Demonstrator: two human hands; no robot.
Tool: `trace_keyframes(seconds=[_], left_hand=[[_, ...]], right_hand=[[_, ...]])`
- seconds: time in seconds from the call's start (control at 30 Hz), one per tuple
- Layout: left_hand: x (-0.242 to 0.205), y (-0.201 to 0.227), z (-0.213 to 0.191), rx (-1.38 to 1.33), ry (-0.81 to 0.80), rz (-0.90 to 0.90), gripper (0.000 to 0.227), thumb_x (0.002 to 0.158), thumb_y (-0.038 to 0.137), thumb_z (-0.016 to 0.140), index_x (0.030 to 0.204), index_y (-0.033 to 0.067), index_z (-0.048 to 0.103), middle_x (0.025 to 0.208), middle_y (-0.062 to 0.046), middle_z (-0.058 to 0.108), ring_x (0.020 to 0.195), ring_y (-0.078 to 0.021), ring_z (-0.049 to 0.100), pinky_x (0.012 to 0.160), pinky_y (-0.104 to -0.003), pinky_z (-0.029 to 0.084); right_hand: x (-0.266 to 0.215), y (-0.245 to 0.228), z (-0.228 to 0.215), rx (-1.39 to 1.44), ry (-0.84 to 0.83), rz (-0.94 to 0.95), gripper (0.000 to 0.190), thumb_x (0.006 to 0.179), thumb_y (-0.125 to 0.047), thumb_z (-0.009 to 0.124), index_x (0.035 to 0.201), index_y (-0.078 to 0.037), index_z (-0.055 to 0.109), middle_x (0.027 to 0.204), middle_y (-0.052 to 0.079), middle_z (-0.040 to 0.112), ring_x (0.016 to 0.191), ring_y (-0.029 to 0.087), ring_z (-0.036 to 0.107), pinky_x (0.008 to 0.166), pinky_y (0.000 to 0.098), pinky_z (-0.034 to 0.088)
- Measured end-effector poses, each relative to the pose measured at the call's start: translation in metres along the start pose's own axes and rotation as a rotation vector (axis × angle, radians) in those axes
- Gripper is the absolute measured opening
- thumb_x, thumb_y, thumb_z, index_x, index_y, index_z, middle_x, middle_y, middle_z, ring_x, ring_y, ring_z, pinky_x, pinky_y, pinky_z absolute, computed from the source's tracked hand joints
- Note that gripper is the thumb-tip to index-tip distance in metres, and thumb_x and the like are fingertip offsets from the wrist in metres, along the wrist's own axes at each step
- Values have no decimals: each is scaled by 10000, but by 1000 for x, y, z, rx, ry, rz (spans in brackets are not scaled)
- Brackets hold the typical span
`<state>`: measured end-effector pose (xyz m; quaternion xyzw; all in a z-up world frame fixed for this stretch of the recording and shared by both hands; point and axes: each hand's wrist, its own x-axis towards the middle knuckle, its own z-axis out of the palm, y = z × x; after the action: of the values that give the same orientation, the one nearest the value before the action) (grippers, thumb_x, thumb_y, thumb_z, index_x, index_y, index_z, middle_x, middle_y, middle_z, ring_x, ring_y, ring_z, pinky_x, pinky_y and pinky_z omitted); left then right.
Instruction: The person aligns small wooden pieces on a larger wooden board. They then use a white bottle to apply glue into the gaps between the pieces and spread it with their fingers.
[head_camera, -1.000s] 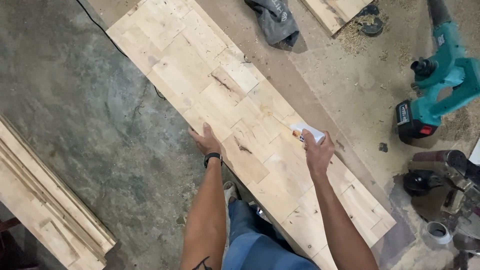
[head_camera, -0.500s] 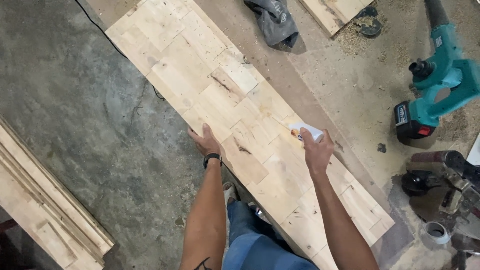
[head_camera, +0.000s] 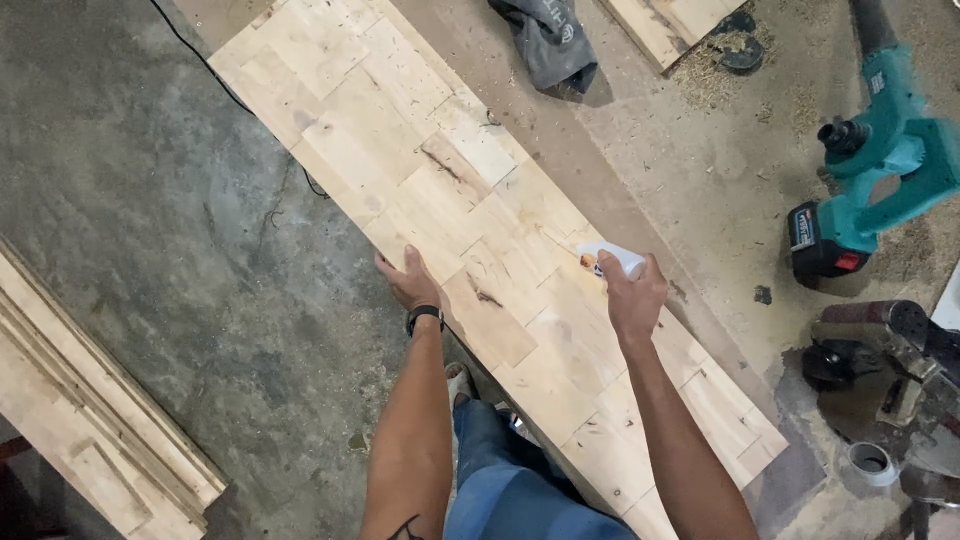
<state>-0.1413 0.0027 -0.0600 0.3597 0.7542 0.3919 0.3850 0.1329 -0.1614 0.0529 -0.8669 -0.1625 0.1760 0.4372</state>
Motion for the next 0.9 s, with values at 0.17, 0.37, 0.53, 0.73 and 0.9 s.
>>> trace_keyframes(seconds=[0.17,0.37,0.53,0.73,0.9], left_hand=[[-5,8,-2,24,1,-25,783,976,614,620,1551,149,363,1427,-188,603,1293,-376,595,1118,-509,475],[-8,13,-3,14,4,-44,761,969,605,633,1542,179,372,1394,-194,620,1263,-382,615,1089,-506,495],[-6,15,-5,10,6,-43,745,976,595,632,1542,185,373,1370,-208,630,1245,-399,623,1073,-521,503],[-7,15,-7,0,-16,-20,766,1002,582,613,1563,139,340,1412,-239,589,1302,-409,581,1118,-543,468],[-21,28,-16,-65,-125,-50,846,1051,562,563,1636,65,209,1635,-231,343,1515,-368,348,1290,-507,262]], right_hand=[[-4,-11,1,-26,12,-12,433,828,-382,872,868,-19,639,715,156,595,658,223,642,540,326,464],[1,-9,1,-80,8,-27,462,822,-422,881,913,-23,668,779,195,624,738,300,663,598,383,479],[-4,-24,-4,-75,-12,-6,490,824,-449,875,918,-20,659,802,234,627,765,352,674,616,429,490],[-23,-1,-19,299,-109,172,393,914,-387,797,927,-70,566,715,83,598,604,146,609,485,259,480],[-84,-7,-48,910,-366,345,417,700,-163,644,1097,-163,517,1007,122,735,869,245,726,691,296,546]])
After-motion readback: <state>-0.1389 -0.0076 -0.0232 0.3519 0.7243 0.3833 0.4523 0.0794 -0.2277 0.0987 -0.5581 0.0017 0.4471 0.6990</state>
